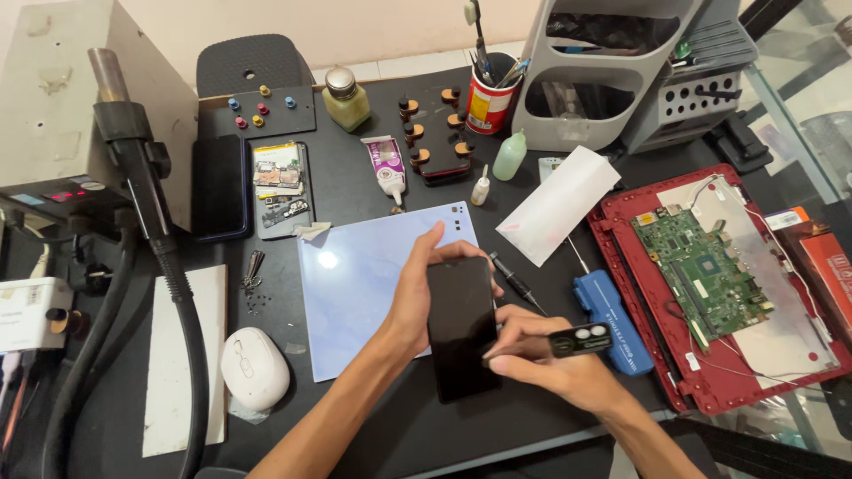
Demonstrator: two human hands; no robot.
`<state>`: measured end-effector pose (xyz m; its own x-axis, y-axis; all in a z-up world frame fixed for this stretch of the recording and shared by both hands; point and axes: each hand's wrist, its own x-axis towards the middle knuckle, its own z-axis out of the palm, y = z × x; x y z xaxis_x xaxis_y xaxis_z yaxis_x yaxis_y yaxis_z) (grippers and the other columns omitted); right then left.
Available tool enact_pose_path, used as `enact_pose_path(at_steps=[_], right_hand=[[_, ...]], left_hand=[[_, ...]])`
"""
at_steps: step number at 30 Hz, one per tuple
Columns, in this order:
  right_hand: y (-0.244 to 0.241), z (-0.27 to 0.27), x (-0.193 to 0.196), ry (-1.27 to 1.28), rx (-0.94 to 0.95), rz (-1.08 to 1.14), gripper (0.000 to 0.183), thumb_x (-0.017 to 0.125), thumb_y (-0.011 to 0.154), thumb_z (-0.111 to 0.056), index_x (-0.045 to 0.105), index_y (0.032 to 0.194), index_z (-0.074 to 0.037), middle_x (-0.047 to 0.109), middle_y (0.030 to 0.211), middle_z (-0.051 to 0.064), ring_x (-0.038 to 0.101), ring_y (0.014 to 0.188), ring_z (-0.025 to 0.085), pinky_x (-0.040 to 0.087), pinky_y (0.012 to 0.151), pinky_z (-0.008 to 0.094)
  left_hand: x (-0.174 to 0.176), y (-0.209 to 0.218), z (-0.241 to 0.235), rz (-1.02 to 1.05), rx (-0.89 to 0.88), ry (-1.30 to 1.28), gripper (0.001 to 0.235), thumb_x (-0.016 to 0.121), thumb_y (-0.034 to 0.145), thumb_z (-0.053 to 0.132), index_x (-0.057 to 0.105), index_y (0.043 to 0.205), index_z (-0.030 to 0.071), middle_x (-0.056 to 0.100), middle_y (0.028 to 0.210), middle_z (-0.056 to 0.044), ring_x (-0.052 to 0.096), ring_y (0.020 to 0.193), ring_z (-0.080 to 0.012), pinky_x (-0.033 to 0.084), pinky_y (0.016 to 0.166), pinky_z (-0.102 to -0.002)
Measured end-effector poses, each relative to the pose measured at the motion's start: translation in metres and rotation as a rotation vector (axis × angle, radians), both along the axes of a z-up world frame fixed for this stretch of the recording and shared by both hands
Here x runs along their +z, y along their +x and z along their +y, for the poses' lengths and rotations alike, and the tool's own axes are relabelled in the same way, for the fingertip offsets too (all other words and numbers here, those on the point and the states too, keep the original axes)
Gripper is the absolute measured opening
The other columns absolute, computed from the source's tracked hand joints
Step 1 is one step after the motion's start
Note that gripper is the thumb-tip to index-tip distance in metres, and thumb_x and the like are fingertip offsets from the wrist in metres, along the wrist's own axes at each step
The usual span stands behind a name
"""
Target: The person works on a disassembled smartphone, using a small tool to pry and remove internal components like the battery and camera module. They then use a plastic spudger to separate the screen assembly from the phone's frame.
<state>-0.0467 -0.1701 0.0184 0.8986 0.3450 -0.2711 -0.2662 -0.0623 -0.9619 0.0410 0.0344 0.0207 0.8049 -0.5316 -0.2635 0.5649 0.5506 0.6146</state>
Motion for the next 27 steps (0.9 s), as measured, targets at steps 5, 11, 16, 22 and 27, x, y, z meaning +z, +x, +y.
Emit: enact_pose_path(at_steps=[5, 11, 16, 22, 27], right_hand=[[0.005, 0.017, -0.002, 0.097, -0.087, 0.048, 0.011, 0.075, 0.089, -0.008, 0.072, 0.089, 0.002, 0.071, 0.091, 0.004, 0.066, 0.086, 0.012, 0.052, 0.083, 0.029], [0.007, 0.006, -0.014, 0.298, -0.554, 0.085, 0.015, 0.071, 0.094, -0.008, 0.073, 0.104, 0.003, 0.071, 0.098, 0.008, 0.061, 0.090, 0.014, 0.045, 0.080, 0.031], [0.008, -0.002, -0.016, 0.458, -0.630, -0.047, 0.012, 0.068, 0.096, -0.008, 0.068, 0.104, 0.001, 0.070, 0.105, 0.008, 0.066, 0.101, 0.017, 0.052, 0.093, 0.037], [0.012, -0.016, -0.022, 0.469, -0.729, -0.151, 0.019, 0.065, 0.095, -0.009, 0.068, 0.113, -0.003, 0.070, 0.107, 0.008, 0.066, 0.101, 0.015, 0.051, 0.095, 0.033], [-0.005, -0.001, -0.045, 0.358, -0.653, -0.103, 0.014, 0.071, 0.095, -0.002, 0.071, 0.107, 0.004, 0.066, 0.103, 0.008, 0.063, 0.096, 0.015, 0.049, 0.087, 0.030]], left_hand=[[0.000, -0.002, 0.001, -0.043, -0.021, 0.140, 0.066, 0.043, 0.096, 0.065, 0.066, 0.103, 0.005, 0.067, 0.094, -0.011, 0.067, 0.090, -0.0226, 0.054, 0.085, -0.036], [-0.007, -0.001, 0.002, -0.197, -0.045, 0.419, 0.051, 0.060, 0.089, 0.050, 0.055, 0.124, 0.014, 0.060, 0.109, -0.006, 0.060, 0.101, -0.0167, 0.046, 0.086, -0.033], [-0.005, -0.010, -0.006, -0.437, -0.170, 0.530, 0.041, 0.079, 0.085, 0.019, 0.054, 0.113, 0.002, 0.068, 0.094, -0.008, 0.062, 0.085, -0.0137, 0.051, 0.077, -0.031], [0.020, 0.009, 0.020, -0.491, -0.097, 0.538, 0.019, 0.076, 0.089, 0.015, 0.071, 0.099, -0.001, 0.068, 0.084, -0.002, 0.060, 0.077, -0.0091, 0.047, 0.071, -0.028], [0.021, 0.012, 0.025, -0.357, 0.107, 0.422, 0.019, 0.074, 0.087, 0.018, 0.076, 0.098, 0.003, 0.075, 0.090, 0.000, 0.066, 0.084, -0.0075, 0.051, 0.082, -0.024]])
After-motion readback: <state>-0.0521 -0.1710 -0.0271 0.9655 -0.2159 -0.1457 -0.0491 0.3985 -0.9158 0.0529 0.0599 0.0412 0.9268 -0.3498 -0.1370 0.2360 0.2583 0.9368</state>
